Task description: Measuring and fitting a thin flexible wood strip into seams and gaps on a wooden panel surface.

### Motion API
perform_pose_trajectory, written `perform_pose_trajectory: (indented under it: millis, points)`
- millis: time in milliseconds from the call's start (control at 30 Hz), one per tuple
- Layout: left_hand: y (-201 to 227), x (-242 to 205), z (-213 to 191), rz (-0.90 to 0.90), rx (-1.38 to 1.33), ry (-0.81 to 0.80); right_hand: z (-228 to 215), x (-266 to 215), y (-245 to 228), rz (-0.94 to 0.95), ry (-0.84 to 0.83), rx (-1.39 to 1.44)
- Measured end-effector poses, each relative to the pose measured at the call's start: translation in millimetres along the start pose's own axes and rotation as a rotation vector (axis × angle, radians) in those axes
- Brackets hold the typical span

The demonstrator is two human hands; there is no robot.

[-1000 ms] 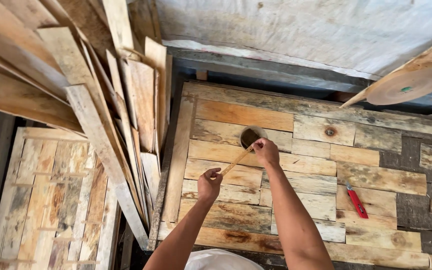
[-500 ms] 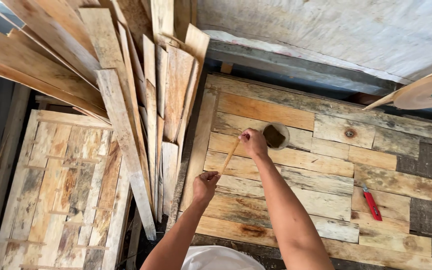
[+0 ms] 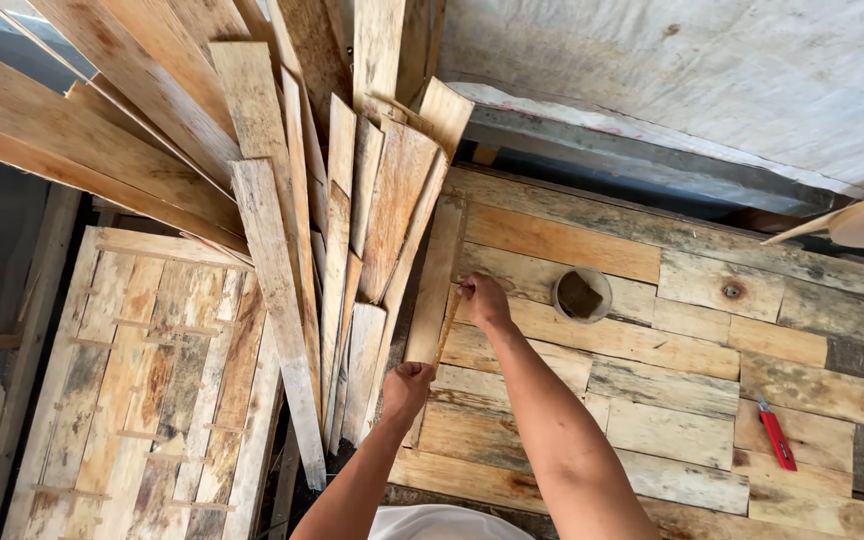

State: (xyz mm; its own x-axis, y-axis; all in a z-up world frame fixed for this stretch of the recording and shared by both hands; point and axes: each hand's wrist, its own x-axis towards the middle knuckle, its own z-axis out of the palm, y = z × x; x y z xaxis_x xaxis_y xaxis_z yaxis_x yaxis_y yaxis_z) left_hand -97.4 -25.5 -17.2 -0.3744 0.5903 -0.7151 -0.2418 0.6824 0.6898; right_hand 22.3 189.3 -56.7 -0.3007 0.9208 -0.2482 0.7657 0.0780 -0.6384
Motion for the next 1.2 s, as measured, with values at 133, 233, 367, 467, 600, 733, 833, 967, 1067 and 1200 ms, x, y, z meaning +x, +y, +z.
perform_pose_trajectory:
  millis: [133,233,367,467,600,733,833,967,1067,1200]
  points:
    - [14.5,1.9,0.8,-0.051,0.001,-0.035,7.1,11.6,1.1,0.188,-0.031,0.247]
    - [36.4,-3.5,-0.7,-0.121,0.068,-0.047,-12.8,4.3,-33.6,0.191,-0.072,0.147]
    - [32.1,3.9,1.6,-0.132,0.065,-0.070,-19.2,3.1,-50.6,-0.015,-0.090,-0.281]
    - [32.5,4.7,1.9,-0.131,0.063,-0.067,-17.6,4.1,-53.9,-0.020,-0.088,-0.305]
    - [24.0,13.5,3.4,-0.118,0.050,-0.053,-16.4,7.6,-57.1,-0.004,-0.087,-0.319]
    - [17.2,17.6,4.8,-0.116,0.037,-0.046,-12.1,7.8,-55.4,0.012,-0.088,-0.308]
    - [17.6,18.2,4.3,-0.114,0.056,-0.044,-11.4,8.0,-55.1,0.017,-0.076,-0.292]
    - [19.6,17.0,3.4,-0.108,0.067,-0.038,-11.0,9.0,-56.7,0.031,-0.091,-0.234]
    - [14.9,20.2,5.2,-0.110,0.063,-0.037,-17.1,9.3,-64.3,0.060,-0.117,-0.243]
    - [14.0,22.0,4.0,-0.136,0.081,-0.053,-12.1,14.7,-57.5,0.085,-0.134,-0.212]
